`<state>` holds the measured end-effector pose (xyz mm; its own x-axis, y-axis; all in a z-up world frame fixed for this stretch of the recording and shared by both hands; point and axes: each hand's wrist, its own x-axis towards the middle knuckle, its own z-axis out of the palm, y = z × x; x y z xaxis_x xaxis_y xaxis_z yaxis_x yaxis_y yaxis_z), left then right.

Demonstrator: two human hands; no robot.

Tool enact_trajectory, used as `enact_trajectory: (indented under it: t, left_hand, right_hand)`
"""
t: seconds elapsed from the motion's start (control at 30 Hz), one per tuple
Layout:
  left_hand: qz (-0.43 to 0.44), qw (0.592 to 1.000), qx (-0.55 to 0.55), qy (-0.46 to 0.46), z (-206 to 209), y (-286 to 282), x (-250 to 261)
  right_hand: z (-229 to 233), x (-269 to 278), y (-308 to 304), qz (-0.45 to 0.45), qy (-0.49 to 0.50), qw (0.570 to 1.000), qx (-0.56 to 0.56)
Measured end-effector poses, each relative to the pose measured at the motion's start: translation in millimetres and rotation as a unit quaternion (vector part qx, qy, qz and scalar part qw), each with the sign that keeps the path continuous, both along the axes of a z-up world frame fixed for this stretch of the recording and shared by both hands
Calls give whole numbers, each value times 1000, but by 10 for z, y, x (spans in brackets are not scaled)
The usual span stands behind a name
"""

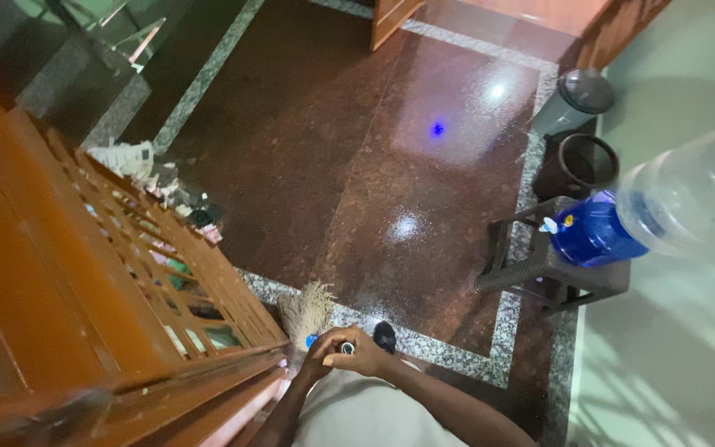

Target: The person mops the wet tile floor using a string mop, moving it back and forth across different sections of the entryway and hallway.

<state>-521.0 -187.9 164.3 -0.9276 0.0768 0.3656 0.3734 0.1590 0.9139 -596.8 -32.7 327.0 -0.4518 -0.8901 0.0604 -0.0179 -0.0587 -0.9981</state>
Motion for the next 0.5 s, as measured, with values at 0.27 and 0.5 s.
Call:
enact_trajectory:
  t: [0.27, 0.5]
  left_hand:
    - [-36, 995, -71, -54, -124, -46, 109]
    - [-57, 975, -171, -129, -82, -7, 167]
  right_hand:
    - [215, 287, 21, -68, 64, 994, -48]
    - [253, 327, 32, -64, 112, 991, -26]
